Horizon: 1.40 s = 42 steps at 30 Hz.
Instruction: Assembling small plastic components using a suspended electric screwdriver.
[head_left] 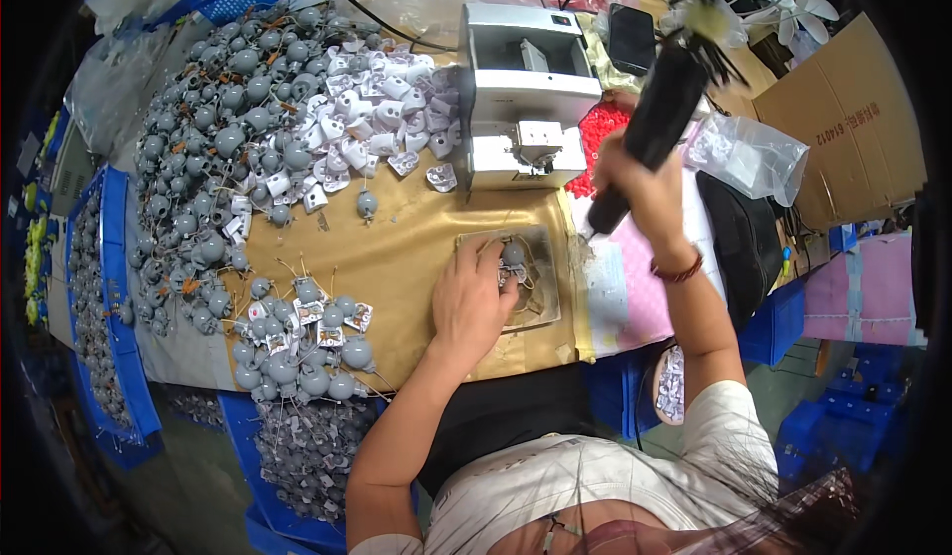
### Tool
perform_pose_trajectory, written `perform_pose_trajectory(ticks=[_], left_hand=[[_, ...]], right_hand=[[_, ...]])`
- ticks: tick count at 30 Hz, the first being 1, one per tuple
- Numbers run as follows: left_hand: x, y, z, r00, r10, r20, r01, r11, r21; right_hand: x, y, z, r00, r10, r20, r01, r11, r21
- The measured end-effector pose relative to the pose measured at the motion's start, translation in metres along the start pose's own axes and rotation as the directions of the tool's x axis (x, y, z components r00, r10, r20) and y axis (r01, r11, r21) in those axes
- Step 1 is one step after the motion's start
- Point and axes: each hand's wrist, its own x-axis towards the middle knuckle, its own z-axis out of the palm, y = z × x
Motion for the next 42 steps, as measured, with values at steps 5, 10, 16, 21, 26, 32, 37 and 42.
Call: perform_pose_trajectory(ticks=[5,10,16,21,26,32,37,42], left_hand=[[0.002,0.001,-0.002,0.996,0.082,-0.028,-0.083,0.996,-0.019],[-0.004,-0.004,0.002,0.988,0.142,-0.057,-0.144,0.989,-0.029],[-0.002,-0.002,0.002,0.984,0.165,-0.068,-0.17,0.983,-0.067],[-0.003,-0.004,0.0,0.984,0.163,-0.074,-0.168,0.984,-0.061],[-0.005,-0.005,0.004,0.982,0.165,-0.09,-0.173,0.981,-0.083],[-0.028,-0.005,-0.025,0.985,-0.174,0.018,0.164,0.877,-0.453],[-0.055,-0.032,-0.144,0.904,-0.422,0.06,0.385,0.747,-0.542],[-0.069,-0.088,-0.228,0.904,-0.423,-0.066,0.427,0.881,0.205]], right_hand=[[0.064,0.08,-0.108,0.926,-0.312,-0.215,0.138,0.806,-0.576],[0.03,0.07,-0.083,0.773,-0.634,0.029,0.332,0.365,-0.87],[-0.052,0.065,0.017,0.904,-0.091,0.417,0.205,0.949,-0.239],[-0.066,0.081,0.044,0.952,-0.011,0.305,0.072,0.979,-0.189],[-0.061,0.094,0.069,0.969,0.196,0.151,-0.224,0.954,0.199],[-0.054,0.071,0.068,0.922,0.266,0.281,-0.35,0.881,0.318],[-0.044,0.08,-0.008,0.922,0.195,0.335,-0.221,0.974,0.042],[-0.036,0.095,-0.072,0.98,0.115,0.163,0.0,0.816,-0.578]])
